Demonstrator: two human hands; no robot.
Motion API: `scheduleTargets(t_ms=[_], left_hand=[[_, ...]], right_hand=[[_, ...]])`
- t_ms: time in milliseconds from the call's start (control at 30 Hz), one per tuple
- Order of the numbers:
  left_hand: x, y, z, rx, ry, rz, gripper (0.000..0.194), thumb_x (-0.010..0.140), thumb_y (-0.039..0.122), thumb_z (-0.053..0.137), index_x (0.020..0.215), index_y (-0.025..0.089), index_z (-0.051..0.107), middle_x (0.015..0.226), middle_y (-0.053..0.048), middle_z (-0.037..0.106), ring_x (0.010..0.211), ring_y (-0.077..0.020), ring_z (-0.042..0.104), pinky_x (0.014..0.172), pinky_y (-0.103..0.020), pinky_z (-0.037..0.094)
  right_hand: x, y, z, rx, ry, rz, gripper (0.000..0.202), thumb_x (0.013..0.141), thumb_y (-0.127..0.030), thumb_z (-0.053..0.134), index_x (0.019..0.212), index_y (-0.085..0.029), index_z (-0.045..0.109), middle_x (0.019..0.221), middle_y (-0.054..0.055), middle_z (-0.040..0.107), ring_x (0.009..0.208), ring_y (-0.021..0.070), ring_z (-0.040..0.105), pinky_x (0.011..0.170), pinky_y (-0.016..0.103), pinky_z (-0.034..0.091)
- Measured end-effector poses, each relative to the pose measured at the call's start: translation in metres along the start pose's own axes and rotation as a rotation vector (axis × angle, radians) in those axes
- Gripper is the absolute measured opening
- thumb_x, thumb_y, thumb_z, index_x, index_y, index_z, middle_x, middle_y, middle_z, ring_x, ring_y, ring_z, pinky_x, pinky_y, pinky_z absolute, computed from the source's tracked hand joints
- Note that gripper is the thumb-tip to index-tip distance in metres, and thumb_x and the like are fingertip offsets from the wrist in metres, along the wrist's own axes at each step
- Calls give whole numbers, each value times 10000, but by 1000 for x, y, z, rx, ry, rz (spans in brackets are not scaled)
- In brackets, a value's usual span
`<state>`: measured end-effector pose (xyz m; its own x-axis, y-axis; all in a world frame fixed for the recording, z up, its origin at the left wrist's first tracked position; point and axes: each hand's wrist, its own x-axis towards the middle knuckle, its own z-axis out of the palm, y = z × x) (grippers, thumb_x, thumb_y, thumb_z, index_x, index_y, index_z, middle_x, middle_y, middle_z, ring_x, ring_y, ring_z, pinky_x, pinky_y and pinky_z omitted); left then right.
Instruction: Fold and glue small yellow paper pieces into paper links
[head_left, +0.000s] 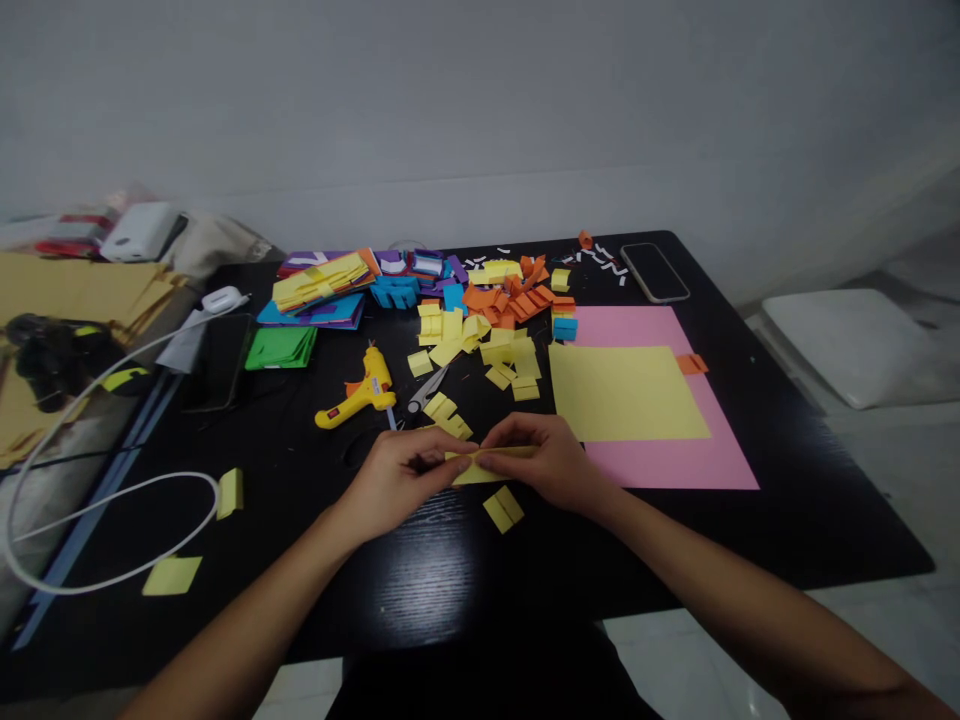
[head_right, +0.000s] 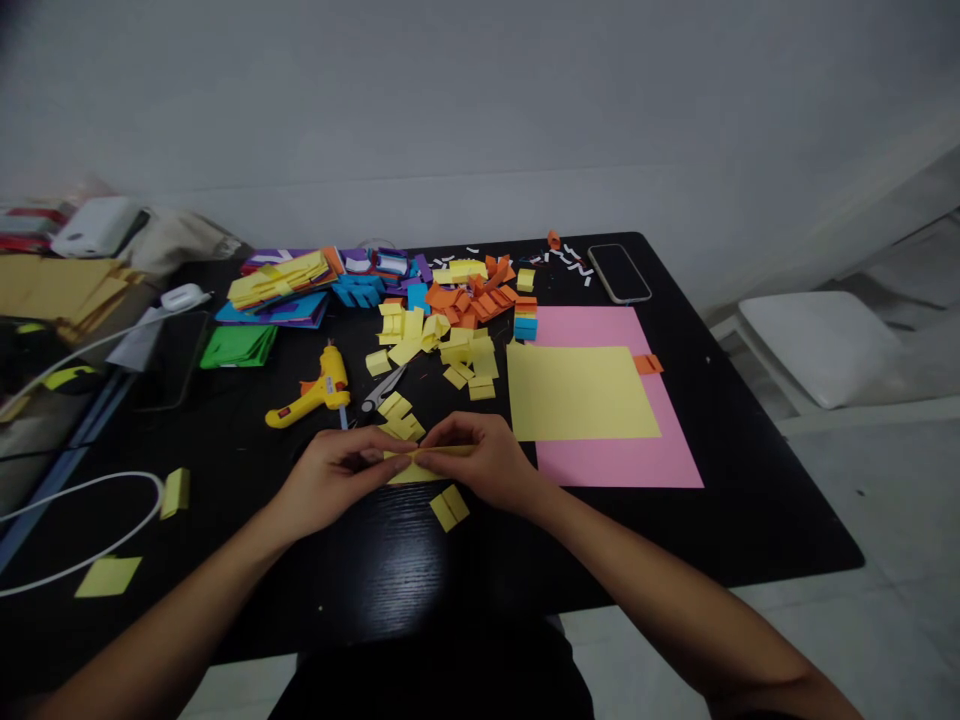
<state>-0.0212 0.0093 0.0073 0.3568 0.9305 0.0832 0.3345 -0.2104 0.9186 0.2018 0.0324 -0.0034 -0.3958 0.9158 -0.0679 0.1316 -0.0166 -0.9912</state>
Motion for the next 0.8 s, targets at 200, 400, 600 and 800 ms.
scheduleTargets(t_ms=[200,400,600,800], left_hand=[[4,2,-7,-36,65,-15,133,868,205,745,976,176,816,780,-42,805,607,-124,706,537,-186,543],[2,0,-2,1,22,9,137,880,208,717,974,164,807,733,-33,772,595,-109,673,525,-173,506],[0,-1,0,10,-9,-6,132,879,246,726,955,157,788,719,-25,748,611,-106,647,549,-175,494],[3,-3,-18,-71,110,-102,156,833,264,768,945,161,802,689,-15,731,610,-109,656,564,-176,505]], right_hand=[[3,3,-3,64,12,57,188,738,-328,859,811,-196,746,788,11,765,723,155,713,689,285,578],[1,9,4,190,-76,80,230,739,-299,864,892,-189,732,826,15,770,747,146,733,703,272,581],[-2,9,8,212,-84,85,248,730,-304,879,888,-185,729,844,19,775,760,144,735,713,267,580],[7,7,-8,222,-28,124,247,695,-297,887,851,-187,730,798,-1,745,671,124,694,633,250,562]])
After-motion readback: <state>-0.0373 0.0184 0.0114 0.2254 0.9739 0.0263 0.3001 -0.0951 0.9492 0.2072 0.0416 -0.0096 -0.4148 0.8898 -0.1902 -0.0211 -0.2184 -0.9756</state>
